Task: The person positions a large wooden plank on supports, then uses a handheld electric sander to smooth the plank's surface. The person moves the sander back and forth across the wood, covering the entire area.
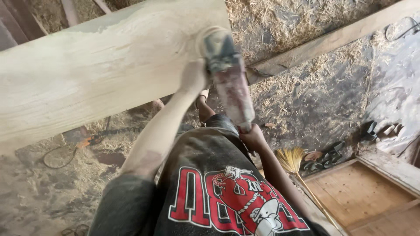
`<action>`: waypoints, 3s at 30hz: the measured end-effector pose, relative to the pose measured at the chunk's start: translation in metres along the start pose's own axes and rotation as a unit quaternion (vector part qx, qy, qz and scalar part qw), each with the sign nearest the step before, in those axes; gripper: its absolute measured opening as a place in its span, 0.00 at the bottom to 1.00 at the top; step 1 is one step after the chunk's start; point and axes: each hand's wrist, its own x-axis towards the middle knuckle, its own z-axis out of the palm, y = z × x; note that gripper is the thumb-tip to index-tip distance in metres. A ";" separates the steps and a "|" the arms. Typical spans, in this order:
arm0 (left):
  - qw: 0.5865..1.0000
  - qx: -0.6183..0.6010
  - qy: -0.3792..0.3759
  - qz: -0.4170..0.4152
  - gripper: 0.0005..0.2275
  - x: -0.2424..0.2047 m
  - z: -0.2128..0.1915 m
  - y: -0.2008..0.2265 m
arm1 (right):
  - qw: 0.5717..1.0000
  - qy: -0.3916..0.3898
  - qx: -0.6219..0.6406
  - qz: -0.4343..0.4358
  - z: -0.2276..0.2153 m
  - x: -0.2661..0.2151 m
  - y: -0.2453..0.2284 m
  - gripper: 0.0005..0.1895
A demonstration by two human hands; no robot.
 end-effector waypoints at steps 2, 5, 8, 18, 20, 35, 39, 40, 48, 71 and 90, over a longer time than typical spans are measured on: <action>1.000 0.022 0.018 -0.010 0.06 -0.010 -0.015 -0.017 | 0.999 -0.030 -0.027 0.001 -0.001 0.001 -0.022 0.12; 0.996 0.042 0.079 0.009 0.06 -0.032 -0.038 -0.040 | 0.994 -0.083 -0.071 0.017 -0.006 -0.003 -0.057 0.19; 0.994 0.026 0.085 -0.063 0.05 -0.049 -0.048 -0.049 | 0.988 -0.106 -0.108 0.004 -0.012 -0.009 -0.082 0.25; 0.995 0.069 -0.024 -0.067 0.07 0.025 0.002 -0.003 | 0.997 -0.045 -0.045 0.033 -0.045 0.013 -0.038 0.10; 0.999 0.044 -0.017 -0.021 0.07 0.033 0.012 0.009 | 0.999 -0.021 -0.022 0.027 -0.048 0.012 -0.026 0.08; 0.993 0.058 0.106 -0.001 0.04 0.000 -0.048 -0.038 | 0.995 -0.055 -0.080 -0.005 -0.003 0.012 -0.072 0.13; 0.993 0.047 0.093 -0.056 0.06 -0.028 -0.073 -0.060 | 0.990 -0.087 -0.109 -0.012 0.010 0.008 -0.096 0.14; 0.990 0.051 0.130 -0.024 0.04 -0.029 -0.077 -0.063 | 0.989 -0.089 -0.115 -0.032 0.011 0.009 -0.100 0.14; 0.993 0.057 0.094 0.045 0.05 0.036 -0.048 -0.025 | 0.996 -0.043 -0.068 -0.027 -0.029 0.026 -0.080 0.12; 0.993 0.069 0.069 0.074 0.06 0.055 -0.074 -0.005 | 0.998 -0.051 -0.036 -0.029 -0.026 0.015 -0.119 0.19; 0.996 0.071 0.006 0.058 0.07 0.081 -0.060 0.022 | 0.995 -0.084 0.031 0.051 -0.025 0.014 -0.106 0.18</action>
